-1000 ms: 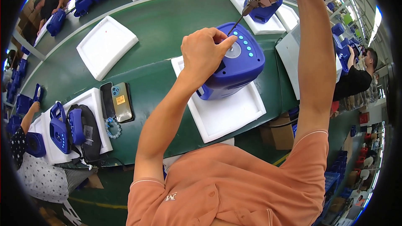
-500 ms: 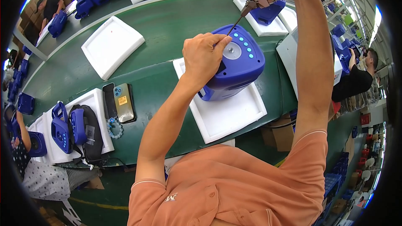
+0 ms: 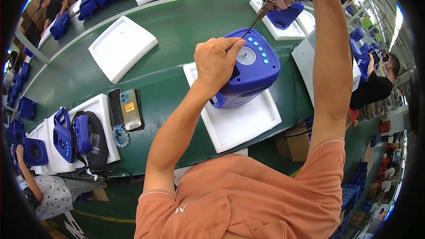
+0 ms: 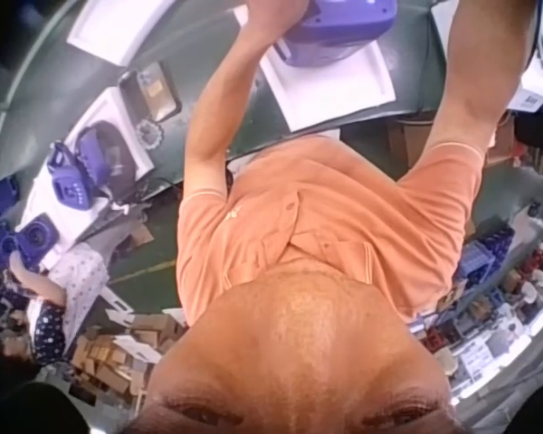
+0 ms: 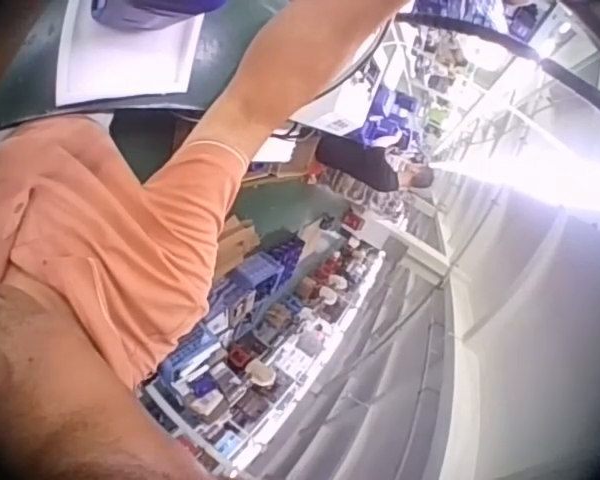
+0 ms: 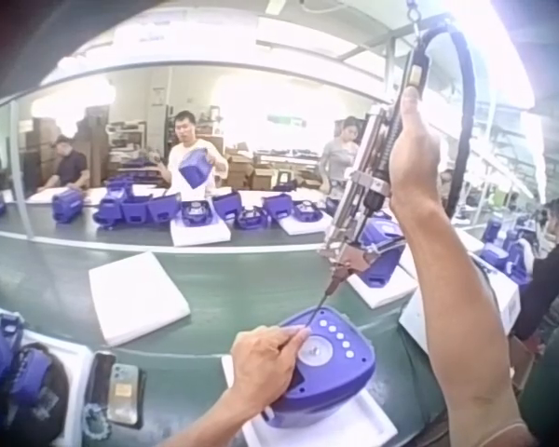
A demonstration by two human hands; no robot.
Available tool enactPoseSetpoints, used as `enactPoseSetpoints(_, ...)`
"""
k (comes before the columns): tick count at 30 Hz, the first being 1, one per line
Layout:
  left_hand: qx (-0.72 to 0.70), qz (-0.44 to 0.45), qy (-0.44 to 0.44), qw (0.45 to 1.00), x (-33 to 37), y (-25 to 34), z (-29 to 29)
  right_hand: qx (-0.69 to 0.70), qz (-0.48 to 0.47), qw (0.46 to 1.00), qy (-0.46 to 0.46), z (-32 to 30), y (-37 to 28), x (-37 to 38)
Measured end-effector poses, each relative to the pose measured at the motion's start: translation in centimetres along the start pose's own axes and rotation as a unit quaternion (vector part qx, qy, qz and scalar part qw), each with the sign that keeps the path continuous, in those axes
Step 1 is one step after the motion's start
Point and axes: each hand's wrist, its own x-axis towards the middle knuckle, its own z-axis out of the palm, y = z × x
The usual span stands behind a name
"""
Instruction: The person assembles blue portable electronic devices by driving screws into them with a pneumatic screwdriver on an industrial assembly line.
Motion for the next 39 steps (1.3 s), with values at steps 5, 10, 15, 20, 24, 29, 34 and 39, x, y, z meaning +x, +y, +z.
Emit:
enactPoseSetpoints(5, -0.010, -0.002, -0.005, 1.000, 0.1, -0.1, 0.0, -0.001, -0.020, 1.000, -0.001, -0.5, 0.9, 0.9)
enactPoseSetpoints(10, -0.015, -0.010, -0.003, 1.000, 0.1, -0.4, -0.1, 0.007, -0.034, 0.999, 0.001, 0.0, 1.0, 0.7)
enactPoseSetpoints(15, -0.022, -0.005, -0.013, 1.000, 0.2, -0.1, -0.1, -0.016, -0.041, 0.999, -0.017, -0.8, 1.7, 1.8)
enactPoseSetpoints(20, -0.031, -0.016, -0.012, 0.999, 0.1, -0.5, -0.4, 0.021, -0.001, 0.999, -0.026, 0.3, 0.6, 0.1)
enactPoseSetpoints(24, -0.036, 0.006, 0.010, 0.999, 0.1, -0.4, -0.1, 0.020, 0.001, 1.000, -0.010, 0.3, 0.7, 0.4)
enactPoseSetpoints(29, -0.042, -0.020, 0.004, 0.999, 0.0, -0.2, -0.5, 0.001, -0.003, 1.000, -0.013, 0.9, -0.1, -0.5)
enactPoseSetpoints(34, 0.132, 0.017, 0.073, 0.988, -1.1, -0.8, -0.8, -0.064, -0.098, 0.993, -0.030, -0.1, 3.1, 1.8)
enactPoseSetpoints(39, -0.266, -0.240, 0.006, 0.933, -2.2, -3.6, -0.6, -0.189, -0.133, 0.973, 0.000, -0.6, 3.9, 2.0)
